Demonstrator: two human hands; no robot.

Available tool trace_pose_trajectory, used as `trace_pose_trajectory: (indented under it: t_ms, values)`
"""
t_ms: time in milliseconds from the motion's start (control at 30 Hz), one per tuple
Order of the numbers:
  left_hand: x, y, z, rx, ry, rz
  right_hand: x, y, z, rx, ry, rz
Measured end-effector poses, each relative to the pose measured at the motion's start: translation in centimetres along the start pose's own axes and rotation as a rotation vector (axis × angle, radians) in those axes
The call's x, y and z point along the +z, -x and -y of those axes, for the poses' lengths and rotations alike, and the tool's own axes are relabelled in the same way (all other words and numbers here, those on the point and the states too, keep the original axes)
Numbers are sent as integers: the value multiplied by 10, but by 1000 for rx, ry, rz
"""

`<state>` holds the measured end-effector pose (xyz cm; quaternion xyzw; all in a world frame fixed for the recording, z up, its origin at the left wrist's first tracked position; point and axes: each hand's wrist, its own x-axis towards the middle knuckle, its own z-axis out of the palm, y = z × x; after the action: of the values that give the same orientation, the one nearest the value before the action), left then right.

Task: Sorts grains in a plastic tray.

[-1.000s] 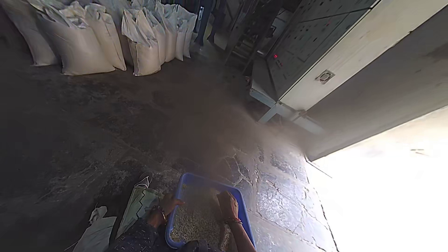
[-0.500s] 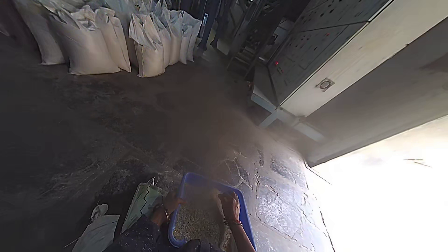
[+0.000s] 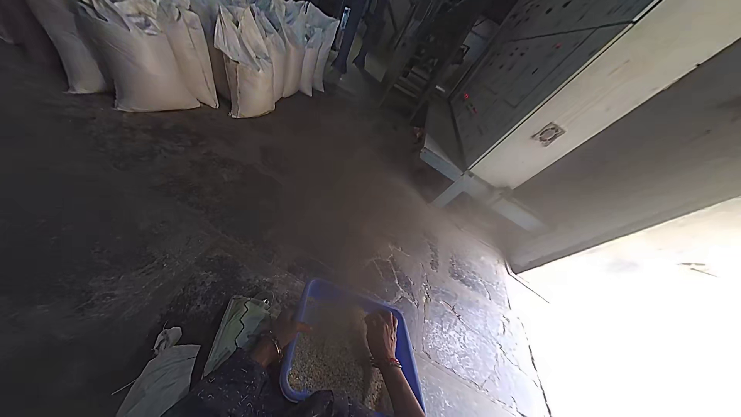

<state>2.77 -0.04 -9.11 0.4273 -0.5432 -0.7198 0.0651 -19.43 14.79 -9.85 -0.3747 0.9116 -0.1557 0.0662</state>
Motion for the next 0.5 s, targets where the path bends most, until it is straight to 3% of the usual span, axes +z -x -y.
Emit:
trace_pose_trajectory:
  t_ms: [133, 267, 500]
  values:
    - [2, -4, 4, 0, 0, -9, -8, -1, 0, 196, 74, 260]
    - [3, -3, 2, -19, -6, -18, -3, 0, -3, 30, 170, 566]
    - [4, 1, -1, -2, -31, -12, -22, 13, 31, -150, 39, 838]
